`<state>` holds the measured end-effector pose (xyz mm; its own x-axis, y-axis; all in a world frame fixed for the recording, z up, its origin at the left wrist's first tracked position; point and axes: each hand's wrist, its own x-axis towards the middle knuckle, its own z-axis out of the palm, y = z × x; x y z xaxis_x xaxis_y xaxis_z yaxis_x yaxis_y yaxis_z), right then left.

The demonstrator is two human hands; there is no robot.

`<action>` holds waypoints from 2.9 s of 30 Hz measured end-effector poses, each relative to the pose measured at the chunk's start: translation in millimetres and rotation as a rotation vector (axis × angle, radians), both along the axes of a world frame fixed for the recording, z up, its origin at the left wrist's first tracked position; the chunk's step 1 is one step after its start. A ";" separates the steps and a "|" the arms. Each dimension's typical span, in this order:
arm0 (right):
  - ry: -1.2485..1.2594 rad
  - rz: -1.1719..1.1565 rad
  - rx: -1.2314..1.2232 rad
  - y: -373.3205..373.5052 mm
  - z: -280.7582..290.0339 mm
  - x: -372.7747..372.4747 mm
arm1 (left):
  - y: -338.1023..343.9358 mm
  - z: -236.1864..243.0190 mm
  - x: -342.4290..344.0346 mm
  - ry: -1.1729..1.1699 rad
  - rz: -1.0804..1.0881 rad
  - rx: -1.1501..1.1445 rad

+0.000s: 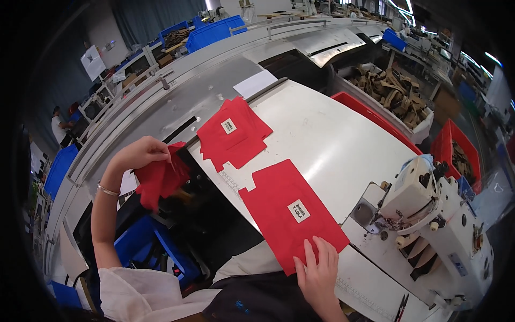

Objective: Sewing red leather pocket components using an industrial sewing machine.

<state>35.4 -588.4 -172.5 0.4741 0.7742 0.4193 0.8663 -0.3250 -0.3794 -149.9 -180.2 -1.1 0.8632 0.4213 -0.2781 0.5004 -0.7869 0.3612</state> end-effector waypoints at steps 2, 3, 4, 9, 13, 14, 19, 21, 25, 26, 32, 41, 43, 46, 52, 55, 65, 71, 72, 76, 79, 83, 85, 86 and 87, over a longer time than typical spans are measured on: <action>0.091 0.092 0.076 4.0 15.2 -1.3 | -32.3 -6.7 25.3 -0.112 -0.122 -0.425; 0.088 0.039 0.054 4.1 23.0 -0.8 | -61.2 -16.3 41.6 -0.151 -0.126 -0.678; 0.177 0.109 0.143 4.2 32.8 -3.5 | -81.3 -34.7 50.3 -0.155 -0.242 -0.734; 0.144 0.162 0.239 9.1 76.1 -24.8 | -181.7 -88.8 89.4 -0.387 -0.620 -0.412; -0.049 -0.074 -0.021 -2.5 47.9 -33.9 | -210.3 -98.7 110.3 -0.427 -0.756 -0.211; -0.089 -0.069 -0.041 -5.8 41.4 -33.5 | -210.1 -98.1 111.8 -0.424 -0.787 -0.221; 0.319 -0.004 0.137 -40.3 58.0 -33.3 | -172.5 -102.1 93.3 -0.522 -0.706 -0.412; 0.472 -0.031 0.177 -41.6 62.2 -22.4 | -146.9 -90.1 86.0 -0.378 -0.524 -0.456; 0.732 -0.097 0.149 -18.3 46.1 26.2 | -110.9 -74.8 131.8 -0.401 -0.463 -0.282; 0.570 -0.114 0.180 -10.6 34.9 40.0 | -103.4 -74.2 150.7 -0.386 -0.477 -0.232; 0.288 -0.237 0.080 5.2 -7.8 74.4 | -87.4 -133.7 233.0 -0.233 -0.591 -0.110; 0.806 -0.166 0.252 -12.7 -8.4 80.4 | -196.0 -161.2 265.3 -0.209 -0.924 -0.715; 0.765 -0.169 0.303 -19.0 -8.9 81.2 | -199.9 -166.0 271.8 -0.168 -0.894 -0.779; 0.896 -0.163 0.308 -27.8 -10.8 84.2 | -208.1 -153.5 275.1 -0.231 -0.886 -0.733; 0.173 -0.018 0.266 -36.9 -25.5 93.0 | -227.9 -147.0 285.4 -0.066 -0.675 -0.893; -0.119 0.076 0.198 -41.8 -25.9 97.0 | -225.7 -155.8 287.2 -0.004 -0.717 -1.039; 0.652 -0.010 0.369 -36.8 -18.9 88.9 | -229.9 -159.3 275.4 -0.075 -0.536 -1.134; 0.776 -0.143 0.411 -40.2 -21.0 87.8 | -244.6 -161.3 265.7 -0.255 -0.510 -1.022; 0.616 -0.109 0.278 -42.9 -21.8 88.7 | -243.3 -167.8 266.1 -0.255 -0.508 -1.023; 1.032 -0.192 0.388 -39.8 -12.0 87.0 | -242.6 -173.0 269.5 -0.540 -0.722 -0.614; 1.179 -0.270 0.398 -40.8 -7.9 88.5 | -241.4 -156.5 272.7 -0.421 -0.710 -0.740; 1.313 -0.215 0.473 -41.6 -7.6 90.8 | -241.7 -143.0 272.2 -0.231 -0.569 -0.953; 1.353 -0.188 0.529 -40.5 -6.7 89.9 | -239.0 -147.4 272.1 -0.226 -0.548 -0.926; 1.379 -0.170 0.533 -40.4 -5.0 88.7 | -237.9 -150.2 272.1 -0.218 -0.527 -0.903; 1.404 -0.155 0.538 -40.7 -4.0 87.8 | -238.1 -152.2 272.1 -0.219 -0.529 -0.902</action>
<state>123.1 -629.1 -176.5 0.7790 0.5867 -0.2211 -0.3185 0.0665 -0.9456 122.2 -418.3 -153.3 0.9449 -0.3059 -0.1167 0.0272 -0.2820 0.9590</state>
